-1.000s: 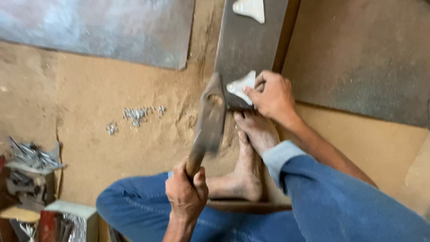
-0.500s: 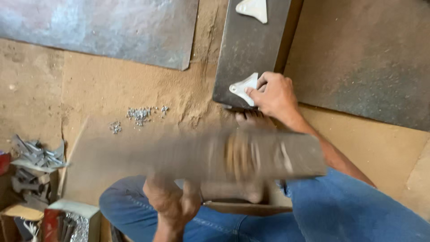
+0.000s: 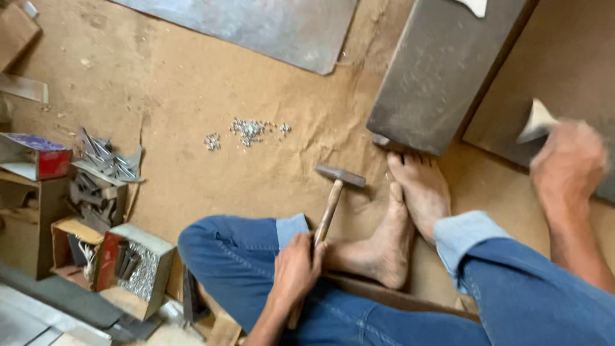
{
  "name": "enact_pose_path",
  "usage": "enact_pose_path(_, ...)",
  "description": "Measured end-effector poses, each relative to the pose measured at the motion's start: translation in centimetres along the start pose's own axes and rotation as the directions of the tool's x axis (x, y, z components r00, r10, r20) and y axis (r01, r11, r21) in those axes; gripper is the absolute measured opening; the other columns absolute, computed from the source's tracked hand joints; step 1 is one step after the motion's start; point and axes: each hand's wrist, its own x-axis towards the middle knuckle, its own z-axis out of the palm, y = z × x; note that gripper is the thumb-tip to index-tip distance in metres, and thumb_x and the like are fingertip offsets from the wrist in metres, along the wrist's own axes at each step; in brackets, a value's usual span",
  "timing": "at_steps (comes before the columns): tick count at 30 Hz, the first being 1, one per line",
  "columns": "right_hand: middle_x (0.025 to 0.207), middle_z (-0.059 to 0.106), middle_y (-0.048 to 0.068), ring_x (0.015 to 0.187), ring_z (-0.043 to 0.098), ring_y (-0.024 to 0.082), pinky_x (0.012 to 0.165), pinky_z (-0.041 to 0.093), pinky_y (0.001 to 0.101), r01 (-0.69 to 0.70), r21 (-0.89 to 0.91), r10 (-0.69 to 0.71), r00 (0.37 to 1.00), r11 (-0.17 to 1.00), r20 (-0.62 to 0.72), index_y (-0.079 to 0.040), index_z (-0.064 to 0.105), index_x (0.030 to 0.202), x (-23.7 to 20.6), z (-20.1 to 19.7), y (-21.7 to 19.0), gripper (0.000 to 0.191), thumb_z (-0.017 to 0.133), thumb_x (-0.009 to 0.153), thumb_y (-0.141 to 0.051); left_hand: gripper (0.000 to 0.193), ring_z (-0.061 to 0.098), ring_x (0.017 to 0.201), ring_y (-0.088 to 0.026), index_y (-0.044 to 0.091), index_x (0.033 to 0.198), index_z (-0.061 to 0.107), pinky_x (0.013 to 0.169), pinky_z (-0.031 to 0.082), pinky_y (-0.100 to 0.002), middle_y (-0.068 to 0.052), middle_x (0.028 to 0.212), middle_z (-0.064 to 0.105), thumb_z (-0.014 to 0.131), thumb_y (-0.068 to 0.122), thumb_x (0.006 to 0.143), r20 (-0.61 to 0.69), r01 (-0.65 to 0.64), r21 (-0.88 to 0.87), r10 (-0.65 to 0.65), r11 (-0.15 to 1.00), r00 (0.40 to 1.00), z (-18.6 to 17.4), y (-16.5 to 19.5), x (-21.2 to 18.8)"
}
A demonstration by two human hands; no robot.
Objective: The person sits on the workshop floor and hammers small flat metal pieces one at a time on a heavy metal block, repositioning each piece between strikes and setting finished pieces aside with other completed pieces.
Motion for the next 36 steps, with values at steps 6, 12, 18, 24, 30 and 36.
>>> enact_pose_path(6,0.127,0.069,0.020,0.119,0.066,0.038,0.105,0.053,0.0446,0.003,0.193,0.007,0.999,0.981,-0.050,-0.002,0.065,0.133,1.7,-0.9,-0.3,0.037,0.071,0.096,-0.004,0.023,0.065,0.083,-0.037,0.003,0.114,0.070,0.074,0.051,-0.047,-0.020,0.096,0.066,0.068,0.014,0.094,-0.611,-0.128,-0.065,0.062,0.990,0.789,1.6,-5.8,17.3)
enact_pose_path(12,0.138,0.065,0.021,0.127,0.066,0.033,0.107,0.054,0.0432,0.018,0.583,0.000,1.000,0.812,-0.030,-0.005,0.054,0.149,15.3,-3.0,-6.1,0.066,0.082,0.094,-0.026,0.014,0.065,0.091,-0.027,0.007,0.104,0.074,0.076,0.055,-0.041,-0.014,0.102,0.067,0.069,0.019,0.099,-0.663,-0.099,0.033,0.096,0.995,0.742,1.1,-6.3,22.0)
enact_pose_path(18,0.138,0.060,0.021,0.128,0.051,0.042,0.109,0.037,0.0530,0.251,0.399,-0.291,0.956,0.882,0.042,-0.001,0.047,0.152,23.6,-0.8,-9.4,0.087,0.087,0.082,-0.035,0.010,0.068,0.079,-0.016,0.012,0.108,0.074,0.060,0.060,-0.027,-0.008,0.100,0.070,0.070,0.017,0.100,-0.590,-0.335,-0.200,0.160,0.921,0.792,1.6,1.0,18.0)
enact_pose_path(24,0.130,0.064,0.015,0.126,0.054,0.038,0.110,0.038,0.0506,0.171,0.434,-0.193,0.981,0.884,0.007,-0.009,0.051,0.151,21.9,-1.0,-9.0,0.085,0.091,0.080,-0.035,0.012,0.065,0.076,-0.016,0.012,0.106,0.074,0.057,0.054,-0.029,-0.006,0.095,0.067,0.075,0.018,0.095,-0.506,-0.570,-0.004,0.490,0.822,0.710,2.9,14.6,17.0)
enact_pose_path(30,0.133,0.059,0.016,0.125,0.055,0.033,0.109,0.045,0.0483,0.150,0.436,-0.148,0.988,0.887,-0.040,-0.010,0.051,0.152,19.3,-0.6,-8.6,0.084,0.093,0.084,-0.035,0.019,0.064,0.081,-0.023,0.015,0.110,0.070,0.065,0.051,-0.039,-0.006,0.094,0.063,0.076,0.023,0.094,-0.516,-0.568,0.199,0.578,0.799,0.632,2.8,17.0,16.9)
enact_pose_path(36,0.127,0.050,0.014,0.108,0.061,0.025,0.090,0.059,0.0377,-0.109,0.571,0.100,0.994,0.814,0.047,-0.012,0.062,0.138,11.8,-3.5,-11.1,0.074,0.098,0.076,-0.027,0.035,0.067,0.086,-0.027,0.012,0.126,0.064,0.068,0.056,-0.040,-0.013,0.106,0.062,0.072,0.023,0.094,-0.415,-0.499,0.046,0.471,0.865,0.779,1.5,11.7,11.2)
